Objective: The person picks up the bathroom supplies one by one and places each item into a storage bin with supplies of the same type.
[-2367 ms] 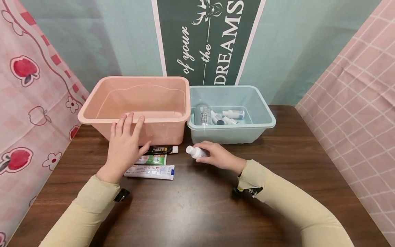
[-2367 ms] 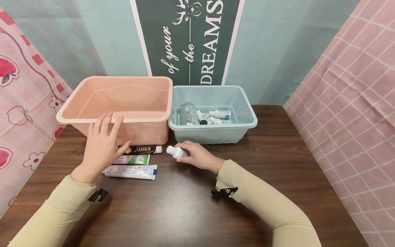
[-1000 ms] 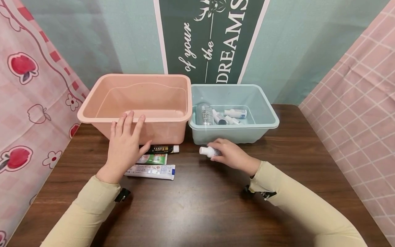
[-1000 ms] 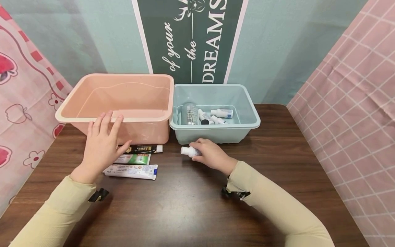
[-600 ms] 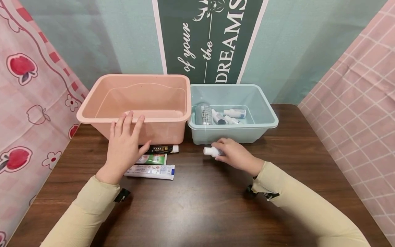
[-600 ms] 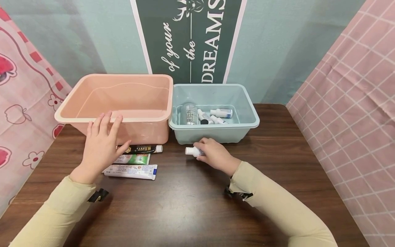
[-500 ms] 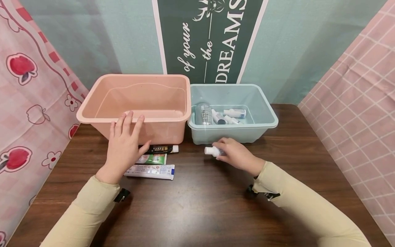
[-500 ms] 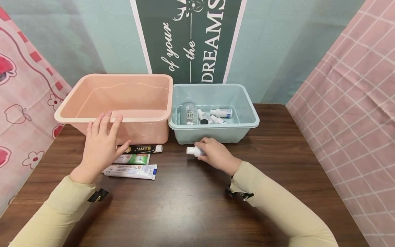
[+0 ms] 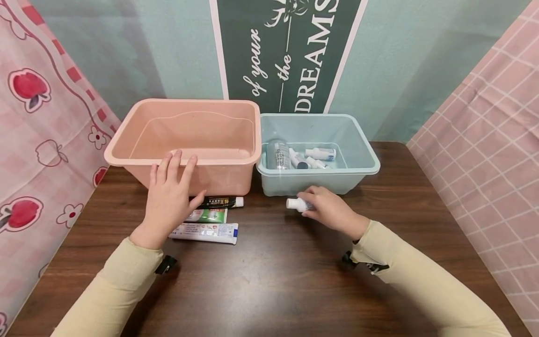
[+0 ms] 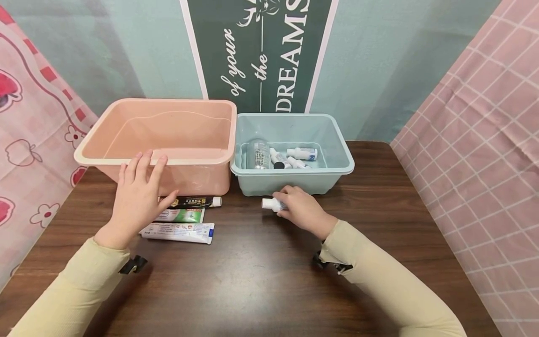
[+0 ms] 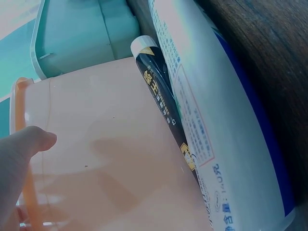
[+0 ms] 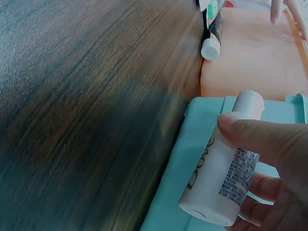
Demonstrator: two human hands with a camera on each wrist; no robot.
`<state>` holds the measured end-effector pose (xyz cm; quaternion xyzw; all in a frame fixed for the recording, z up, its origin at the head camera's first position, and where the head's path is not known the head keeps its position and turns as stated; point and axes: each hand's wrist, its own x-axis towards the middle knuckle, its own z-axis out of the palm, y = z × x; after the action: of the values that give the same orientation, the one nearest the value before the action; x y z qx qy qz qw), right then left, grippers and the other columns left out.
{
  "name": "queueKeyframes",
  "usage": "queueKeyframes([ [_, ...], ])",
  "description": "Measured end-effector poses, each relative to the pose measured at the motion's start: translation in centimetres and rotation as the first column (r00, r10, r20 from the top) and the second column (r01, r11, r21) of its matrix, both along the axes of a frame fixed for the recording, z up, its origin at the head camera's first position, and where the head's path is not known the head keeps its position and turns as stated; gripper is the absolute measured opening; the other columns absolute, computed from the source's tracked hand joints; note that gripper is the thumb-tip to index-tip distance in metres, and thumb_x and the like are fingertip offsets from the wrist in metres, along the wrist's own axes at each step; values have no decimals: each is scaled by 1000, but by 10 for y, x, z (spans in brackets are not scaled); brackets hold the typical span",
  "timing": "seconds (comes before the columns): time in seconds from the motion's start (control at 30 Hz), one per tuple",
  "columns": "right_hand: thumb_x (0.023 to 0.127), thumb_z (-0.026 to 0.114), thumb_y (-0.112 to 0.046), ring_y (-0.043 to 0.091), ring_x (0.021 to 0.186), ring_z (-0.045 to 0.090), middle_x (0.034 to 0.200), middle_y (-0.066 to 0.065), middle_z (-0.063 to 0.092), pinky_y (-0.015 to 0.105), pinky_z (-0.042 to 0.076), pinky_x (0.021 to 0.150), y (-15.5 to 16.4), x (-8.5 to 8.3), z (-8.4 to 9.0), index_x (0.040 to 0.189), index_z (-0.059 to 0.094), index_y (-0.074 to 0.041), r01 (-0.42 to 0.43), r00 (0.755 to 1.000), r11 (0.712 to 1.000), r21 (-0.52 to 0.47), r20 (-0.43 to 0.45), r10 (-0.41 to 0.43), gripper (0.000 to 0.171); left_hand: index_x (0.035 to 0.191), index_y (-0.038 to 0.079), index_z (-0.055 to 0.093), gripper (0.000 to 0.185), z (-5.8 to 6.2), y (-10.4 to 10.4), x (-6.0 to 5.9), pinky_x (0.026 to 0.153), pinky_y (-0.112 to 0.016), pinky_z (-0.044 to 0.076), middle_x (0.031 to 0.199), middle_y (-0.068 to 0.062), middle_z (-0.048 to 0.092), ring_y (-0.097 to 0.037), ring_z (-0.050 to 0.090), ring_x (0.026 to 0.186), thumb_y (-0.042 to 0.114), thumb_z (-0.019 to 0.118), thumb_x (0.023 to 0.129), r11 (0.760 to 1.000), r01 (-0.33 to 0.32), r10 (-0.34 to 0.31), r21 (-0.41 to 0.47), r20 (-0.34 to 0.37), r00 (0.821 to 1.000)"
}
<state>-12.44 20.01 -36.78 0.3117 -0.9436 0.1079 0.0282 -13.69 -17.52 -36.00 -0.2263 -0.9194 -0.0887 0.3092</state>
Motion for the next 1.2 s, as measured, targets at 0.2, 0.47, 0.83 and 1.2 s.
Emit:
queueKeyframes([
  [0.2,75,77,-15,26,87,57,99,12,61,39,47,76,4,2,3,113,63,0,7,1000,1000,3,-13,-7,43,139,6,37,85,-1,0,0,103,-62,15,140,-27,30,-44,25,130,35,76,69,1000,-1,1,3,-2,1000],
  [0.47,76,77,-16,26,88,56,99,12,61,39,47,75,10,5,4,114,63,-2,35,999,999,20,-11,-35,43,138,6,37,84,0,0,1,103,-62,15,140,-27,30,-44,25,130,36,75,70,1000,-2,2,1,4,1000],
  [0.83,74,78,-14,26,86,56,98,12,61,39,47,74,17,6,4,112,63,-1,41,998,999,23,-45,-40,43,139,6,37,84,0,0,1,103,-62,15,140,-27,30,-43,24,131,36,75,70,1000,1,-1,-1,5,1000],
  [1.2,73,79,-14,27,86,56,98,12,61,40,47,74,21,8,10,111,65,-2,46,997,998,49,-66,-43,43,139,6,37,83,-1,0,0,104,-61,14,141,-27,29,-43,23,131,36,74,70,1000,-2,2,0,4,1000],
])
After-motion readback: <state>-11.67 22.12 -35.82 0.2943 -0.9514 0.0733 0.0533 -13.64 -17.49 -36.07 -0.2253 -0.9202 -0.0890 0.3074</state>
